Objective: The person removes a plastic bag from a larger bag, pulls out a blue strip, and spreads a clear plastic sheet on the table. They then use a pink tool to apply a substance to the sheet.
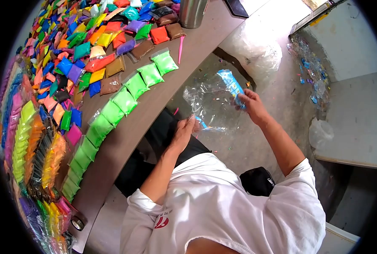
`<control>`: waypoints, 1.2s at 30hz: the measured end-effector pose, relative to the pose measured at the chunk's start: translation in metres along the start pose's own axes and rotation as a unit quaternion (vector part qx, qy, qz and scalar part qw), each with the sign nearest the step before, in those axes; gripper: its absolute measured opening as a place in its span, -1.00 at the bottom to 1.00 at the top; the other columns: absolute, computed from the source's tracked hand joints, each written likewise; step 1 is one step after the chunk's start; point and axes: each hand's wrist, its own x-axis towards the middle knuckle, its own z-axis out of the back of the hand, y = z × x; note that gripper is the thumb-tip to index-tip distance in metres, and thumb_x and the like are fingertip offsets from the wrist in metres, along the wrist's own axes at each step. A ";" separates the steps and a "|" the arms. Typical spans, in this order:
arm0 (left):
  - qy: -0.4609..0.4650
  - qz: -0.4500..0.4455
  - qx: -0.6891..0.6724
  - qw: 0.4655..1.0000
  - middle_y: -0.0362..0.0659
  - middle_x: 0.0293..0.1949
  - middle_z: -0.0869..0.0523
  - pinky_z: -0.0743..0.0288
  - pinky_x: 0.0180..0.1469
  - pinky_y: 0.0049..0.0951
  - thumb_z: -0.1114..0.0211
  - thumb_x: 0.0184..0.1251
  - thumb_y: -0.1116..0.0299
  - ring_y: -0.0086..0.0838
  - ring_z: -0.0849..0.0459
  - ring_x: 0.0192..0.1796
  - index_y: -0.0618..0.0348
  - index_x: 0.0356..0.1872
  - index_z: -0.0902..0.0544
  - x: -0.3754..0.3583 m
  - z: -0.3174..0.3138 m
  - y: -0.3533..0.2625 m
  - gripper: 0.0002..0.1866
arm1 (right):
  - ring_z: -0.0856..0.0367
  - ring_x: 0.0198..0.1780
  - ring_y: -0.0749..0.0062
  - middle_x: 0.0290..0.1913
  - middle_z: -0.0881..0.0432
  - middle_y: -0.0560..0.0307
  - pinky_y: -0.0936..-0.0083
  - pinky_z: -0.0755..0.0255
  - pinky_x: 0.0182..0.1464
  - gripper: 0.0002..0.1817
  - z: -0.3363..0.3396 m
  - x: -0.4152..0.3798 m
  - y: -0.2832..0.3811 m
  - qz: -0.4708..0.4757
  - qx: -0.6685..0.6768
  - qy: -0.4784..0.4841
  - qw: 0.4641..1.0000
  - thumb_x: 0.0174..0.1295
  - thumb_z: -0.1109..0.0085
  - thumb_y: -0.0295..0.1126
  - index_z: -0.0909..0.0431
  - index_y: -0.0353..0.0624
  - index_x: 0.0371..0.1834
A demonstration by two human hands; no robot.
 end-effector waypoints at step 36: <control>0.063 0.016 -0.085 0.994 -0.22 -0.04 -0.60 -0.29 0.29 -0.35 -0.07 0.48 -0.17 -0.48 -0.55 0.13 0.18 0.13 -0.52 -0.002 -0.004 -0.015 -0.42 | -0.18 -0.67 0.73 -0.64 -0.44 0.36 0.67 -0.01 -0.62 -0.58 -0.006 -0.021 0.052 -0.120 -0.006 0.207 0.971 0.46 -0.05 -0.05 -0.64 -0.15 -0.38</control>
